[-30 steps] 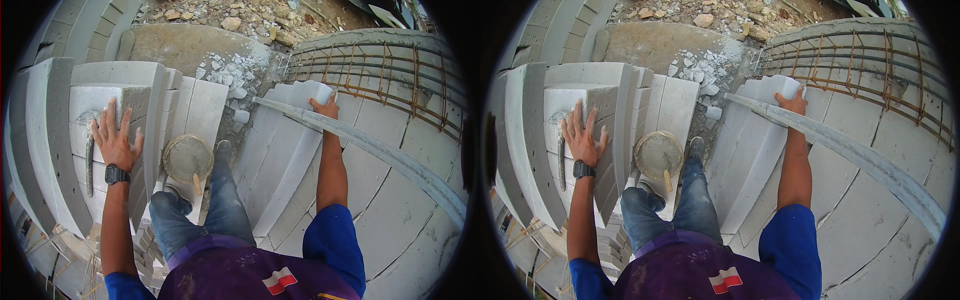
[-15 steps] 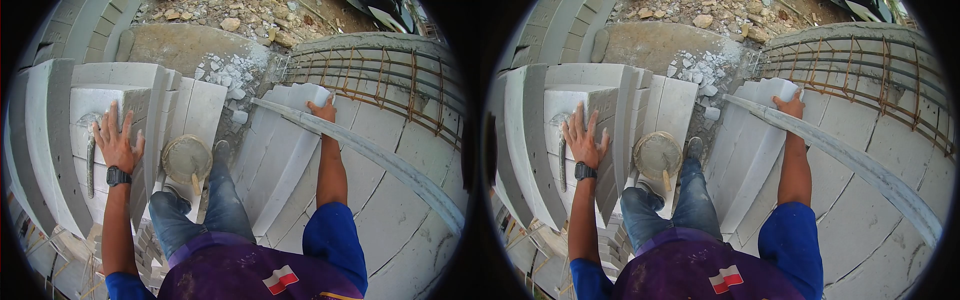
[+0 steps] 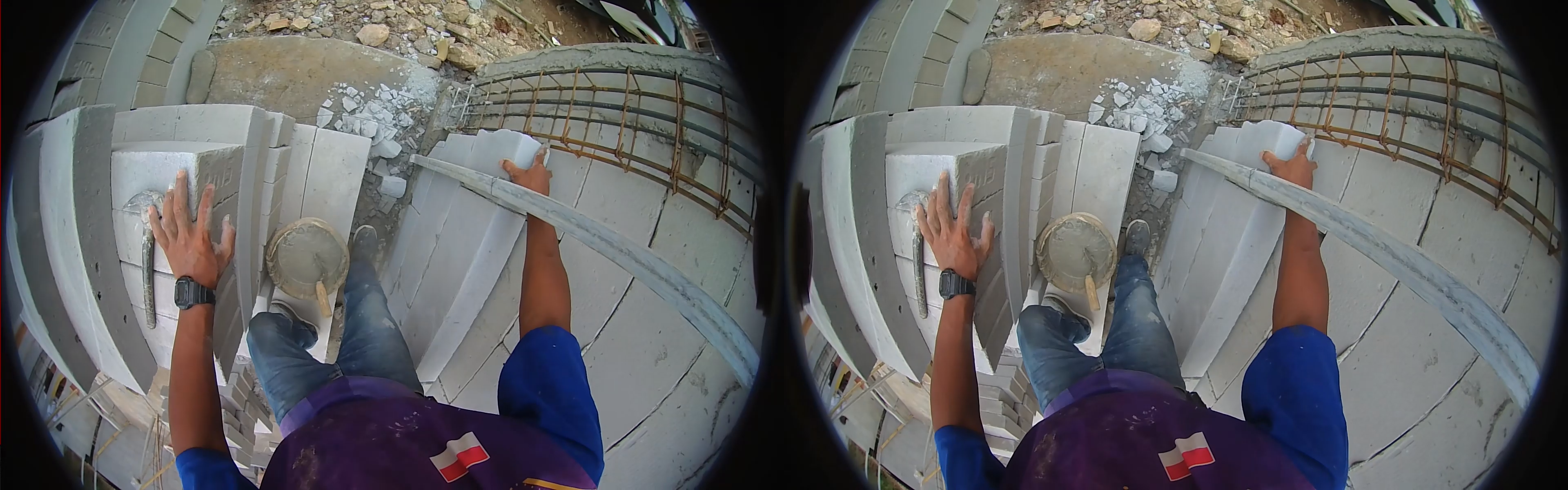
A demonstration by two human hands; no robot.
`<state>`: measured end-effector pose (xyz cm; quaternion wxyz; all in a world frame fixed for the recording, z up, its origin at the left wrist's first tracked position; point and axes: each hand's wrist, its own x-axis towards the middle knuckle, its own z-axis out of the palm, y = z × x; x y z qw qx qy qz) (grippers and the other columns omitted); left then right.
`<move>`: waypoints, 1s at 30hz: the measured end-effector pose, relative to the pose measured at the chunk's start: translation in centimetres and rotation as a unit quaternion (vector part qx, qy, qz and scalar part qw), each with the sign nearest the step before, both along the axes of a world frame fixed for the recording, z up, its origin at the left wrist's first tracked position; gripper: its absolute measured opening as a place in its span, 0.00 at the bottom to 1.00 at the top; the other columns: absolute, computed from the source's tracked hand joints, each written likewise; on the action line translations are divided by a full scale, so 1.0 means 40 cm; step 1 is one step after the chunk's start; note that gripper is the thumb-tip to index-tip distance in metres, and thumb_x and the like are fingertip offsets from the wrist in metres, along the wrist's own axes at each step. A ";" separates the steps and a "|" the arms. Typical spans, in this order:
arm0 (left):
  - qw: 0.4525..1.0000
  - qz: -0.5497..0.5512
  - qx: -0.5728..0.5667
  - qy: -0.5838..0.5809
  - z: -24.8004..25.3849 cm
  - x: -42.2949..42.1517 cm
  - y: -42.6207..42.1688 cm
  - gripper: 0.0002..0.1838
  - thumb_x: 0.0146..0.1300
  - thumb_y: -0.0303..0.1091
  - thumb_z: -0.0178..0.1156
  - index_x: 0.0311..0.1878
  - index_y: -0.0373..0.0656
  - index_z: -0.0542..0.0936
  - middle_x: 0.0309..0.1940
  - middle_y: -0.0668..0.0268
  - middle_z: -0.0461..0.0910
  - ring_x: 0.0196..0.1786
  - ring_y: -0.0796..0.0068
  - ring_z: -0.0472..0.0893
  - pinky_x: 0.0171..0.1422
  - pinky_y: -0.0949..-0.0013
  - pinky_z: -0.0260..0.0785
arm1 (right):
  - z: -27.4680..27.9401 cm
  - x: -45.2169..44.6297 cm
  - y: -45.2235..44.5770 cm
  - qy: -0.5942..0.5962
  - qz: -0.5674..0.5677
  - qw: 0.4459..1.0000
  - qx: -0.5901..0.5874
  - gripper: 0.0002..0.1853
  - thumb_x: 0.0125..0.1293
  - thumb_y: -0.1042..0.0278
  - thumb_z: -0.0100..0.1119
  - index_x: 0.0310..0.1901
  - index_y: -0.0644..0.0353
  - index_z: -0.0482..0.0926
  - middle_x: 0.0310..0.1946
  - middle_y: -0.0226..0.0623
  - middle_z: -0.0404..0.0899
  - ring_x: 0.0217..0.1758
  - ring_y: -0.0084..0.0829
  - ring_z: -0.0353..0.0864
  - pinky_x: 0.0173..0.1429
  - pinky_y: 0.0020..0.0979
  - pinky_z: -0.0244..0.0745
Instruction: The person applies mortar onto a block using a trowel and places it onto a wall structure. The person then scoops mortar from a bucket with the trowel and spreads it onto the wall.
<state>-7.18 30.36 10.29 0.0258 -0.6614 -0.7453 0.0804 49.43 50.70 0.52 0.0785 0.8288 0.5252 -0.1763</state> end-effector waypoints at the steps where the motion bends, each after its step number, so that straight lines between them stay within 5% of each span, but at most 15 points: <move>1: 1.000 -0.002 0.002 -0.001 0.000 0.001 -0.001 0.36 0.54 0.45 0.68 0.70 0.63 0.76 0.83 0.65 0.53 0.81 0.53 0.59 0.87 0.40 0.39 | 0.001 -0.001 -0.002 -0.003 0.000 1.000 -0.001 0.66 0.50 0.42 0.77 0.79 0.74 0.49 0.55 0.78 0.77 0.63 0.66 0.76 0.66 0.49 0.76; 17: 1.000 -0.007 0.010 0.004 -0.006 -0.003 -0.003 0.37 0.54 0.46 0.70 0.71 0.65 0.76 0.83 0.67 0.53 0.81 0.54 0.59 0.87 0.40 0.39 | 0.029 -0.023 0.004 -0.001 -0.025 0.999 -0.023 0.67 0.49 0.40 0.76 0.80 0.71 0.47 0.60 0.79 0.72 0.67 0.67 0.73 0.69 0.50 0.75; 20: 1.000 -0.002 -0.001 0.010 -0.004 -0.004 -0.005 0.36 0.54 0.46 0.69 0.70 0.65 0.76 0.83 0.67 0.53 0.81 0.55 0.59 0.87 0.40 0.39 | 0.007 -0.006 0.005 0.003 -0.006 1.000 -0.016 0.65 0.51 0.44 0.77 0.82 0.65 0.46 0.63 0.86 0.64 0.63 0.69 0.77 0.67 0.50 0.77; 30: 1.000 -0.002 0.000 0.009 -0.011 -0.008 -0.007 0.35 0.55 0.46 0.68 0.70 0.66 0.77 0.84 0.67 0.53 0.81 0.55 0.59 0.87 0.39 0.39 | 0.011 -0.009 0.006 0.002 -0.012 1.000 -0.027 0.66 0.51 0.42 0.76 0.82 0.64 0.44 0.63 0.83 0.67 0.67 0.68 0.73 0.69 0.51 0.75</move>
